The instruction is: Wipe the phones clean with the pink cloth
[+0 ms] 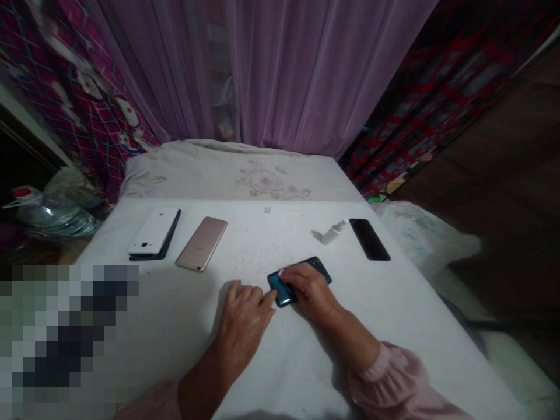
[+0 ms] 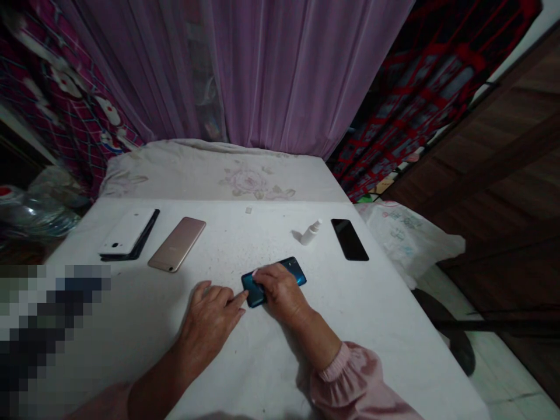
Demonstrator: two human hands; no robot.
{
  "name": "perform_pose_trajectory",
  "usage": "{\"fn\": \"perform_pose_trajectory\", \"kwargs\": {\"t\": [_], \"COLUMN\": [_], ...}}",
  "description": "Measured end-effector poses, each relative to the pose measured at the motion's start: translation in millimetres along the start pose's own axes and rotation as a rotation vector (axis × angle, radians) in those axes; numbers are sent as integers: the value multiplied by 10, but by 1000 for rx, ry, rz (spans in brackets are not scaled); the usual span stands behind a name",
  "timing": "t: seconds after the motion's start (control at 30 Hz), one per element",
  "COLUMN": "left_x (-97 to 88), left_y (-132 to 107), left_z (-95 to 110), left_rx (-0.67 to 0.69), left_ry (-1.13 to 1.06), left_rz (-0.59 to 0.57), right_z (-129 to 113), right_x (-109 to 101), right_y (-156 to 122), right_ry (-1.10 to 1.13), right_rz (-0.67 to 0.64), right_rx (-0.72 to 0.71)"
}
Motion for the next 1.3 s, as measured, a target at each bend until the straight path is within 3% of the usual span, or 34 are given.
{"fn": "perform_pose_trajectory", "kwargs": {"t": [0.13, 0.27, 0.47, 0.63, 0.73, 0.9, 1.13, 1.3], "left_x": [-19, 35, 191, 233, 266, 352, 395, 356], "left_y": [4, 49, 221, 323, 361, 463, 584, 572], "left_z": [-28, -41, -78, -281, -362, -241, -149, -118], "left_rx": [-13, -52, -67, 17, 33, 46, 41, 51], "left_ry": [-72, -133, -154, -154, -155, -153, -198, -200], "left_rz": [-1, 28, 12, -23, -59, -75, -53, 6], "right_z": [406, 528, 443, 467, 389, 275, 442, 227], "right_x": [-239, -283, -252, -351, -334, -190, -134, -51], "right_y": [-370, -579, -613, -679, -628, -500, -513, -465], "right_ry": [-145, -204, -205, -214, -218, -210, -338, -261], "right_rz": [145, 209, 264, 314, 314, 239, 274, 201], "right_rx": [254, 355, 357, 425, 376, 304, 373, 259]}}
Point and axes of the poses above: each hand's wrist, its own y-axis towards the middle knuckle, its own x-axis out of the palm, z = x × y, the point moved 4 cm from there along y, towards the middle knuckle, and after that the axes turned 12 degrees about -y, right-handed, at the moved point
